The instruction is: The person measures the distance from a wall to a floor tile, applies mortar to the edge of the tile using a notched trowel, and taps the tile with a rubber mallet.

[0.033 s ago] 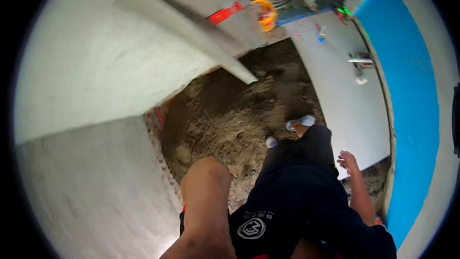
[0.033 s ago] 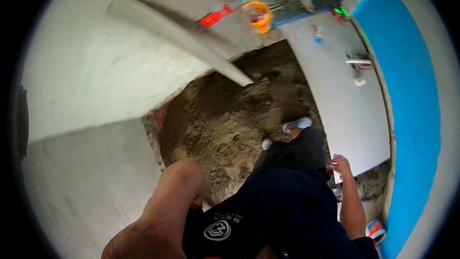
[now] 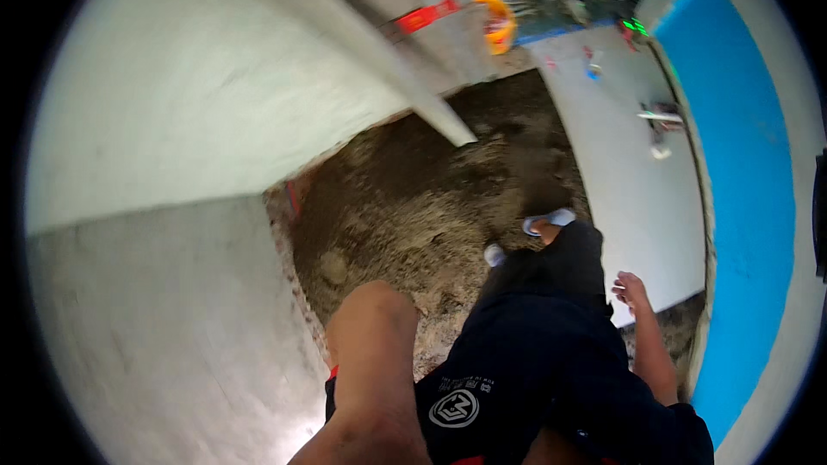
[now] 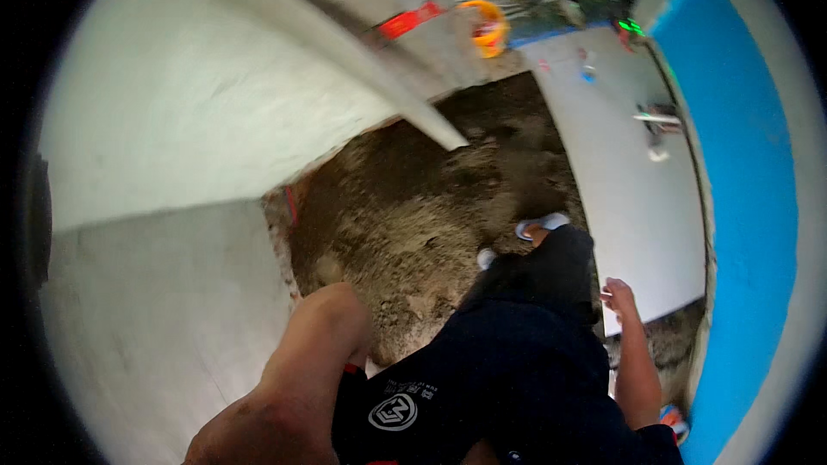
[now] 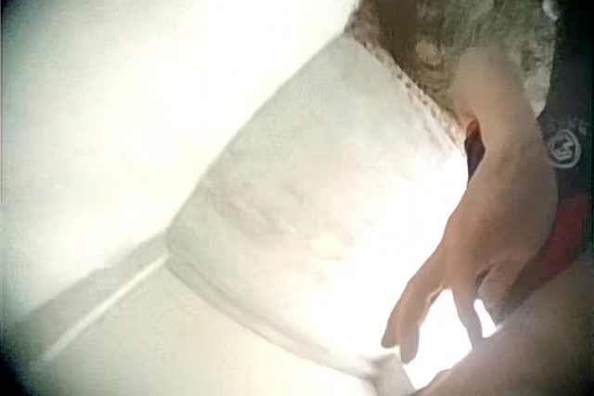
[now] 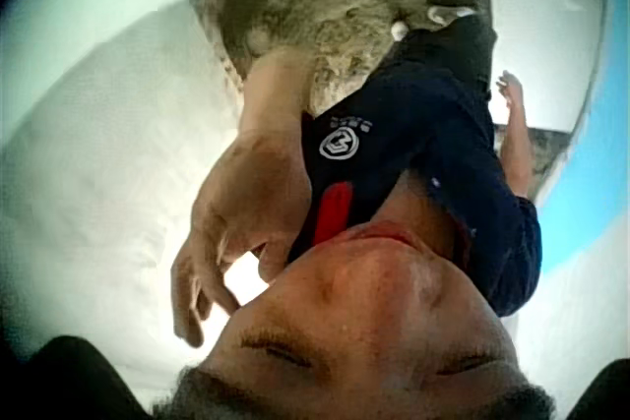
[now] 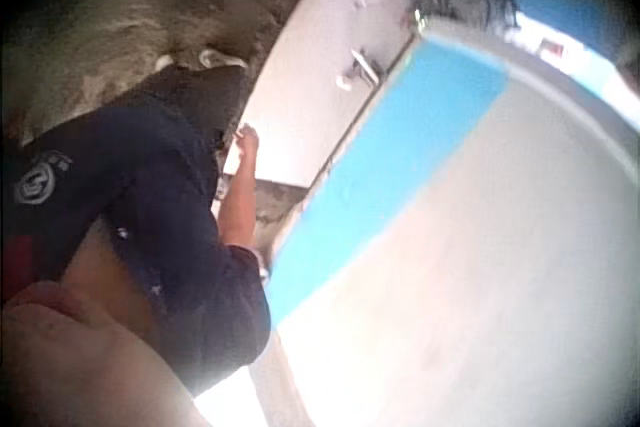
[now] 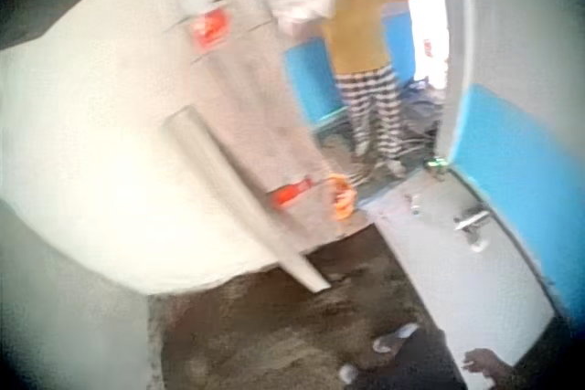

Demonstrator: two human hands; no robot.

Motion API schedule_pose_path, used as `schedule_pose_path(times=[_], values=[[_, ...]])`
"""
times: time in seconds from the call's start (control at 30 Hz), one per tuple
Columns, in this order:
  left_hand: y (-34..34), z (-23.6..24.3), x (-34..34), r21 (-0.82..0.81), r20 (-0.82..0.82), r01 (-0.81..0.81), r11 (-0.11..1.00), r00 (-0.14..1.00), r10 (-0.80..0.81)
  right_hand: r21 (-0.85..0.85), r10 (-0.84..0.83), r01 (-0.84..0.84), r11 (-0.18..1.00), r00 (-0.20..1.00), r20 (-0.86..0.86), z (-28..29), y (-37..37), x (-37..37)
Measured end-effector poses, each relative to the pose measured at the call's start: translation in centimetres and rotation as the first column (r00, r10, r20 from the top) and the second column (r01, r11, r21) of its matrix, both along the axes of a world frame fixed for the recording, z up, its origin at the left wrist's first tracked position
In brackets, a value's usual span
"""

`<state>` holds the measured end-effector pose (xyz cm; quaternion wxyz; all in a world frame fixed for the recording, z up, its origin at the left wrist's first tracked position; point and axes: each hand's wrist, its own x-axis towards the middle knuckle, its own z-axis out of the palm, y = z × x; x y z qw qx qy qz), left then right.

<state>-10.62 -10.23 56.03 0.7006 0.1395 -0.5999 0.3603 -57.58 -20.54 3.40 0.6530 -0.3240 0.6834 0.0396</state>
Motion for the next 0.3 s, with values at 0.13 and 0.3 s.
schedule_pose_path(times=[0.13,0.3], values=[[13.4,2.5,0.8,0.019,0.090,-0.155,0.988,0.984,0.153,0.127,0.236,-0.220,0.967,0.962,-0.135,-3.1,3.3,6.1],[23.5,2.9,1.1,0.047,0.075,-0.273,0.961,0.960,0.269,0.035,0.592,-0.593,0.804,0.793,-0.143,-2.9,0.8,13.3]])
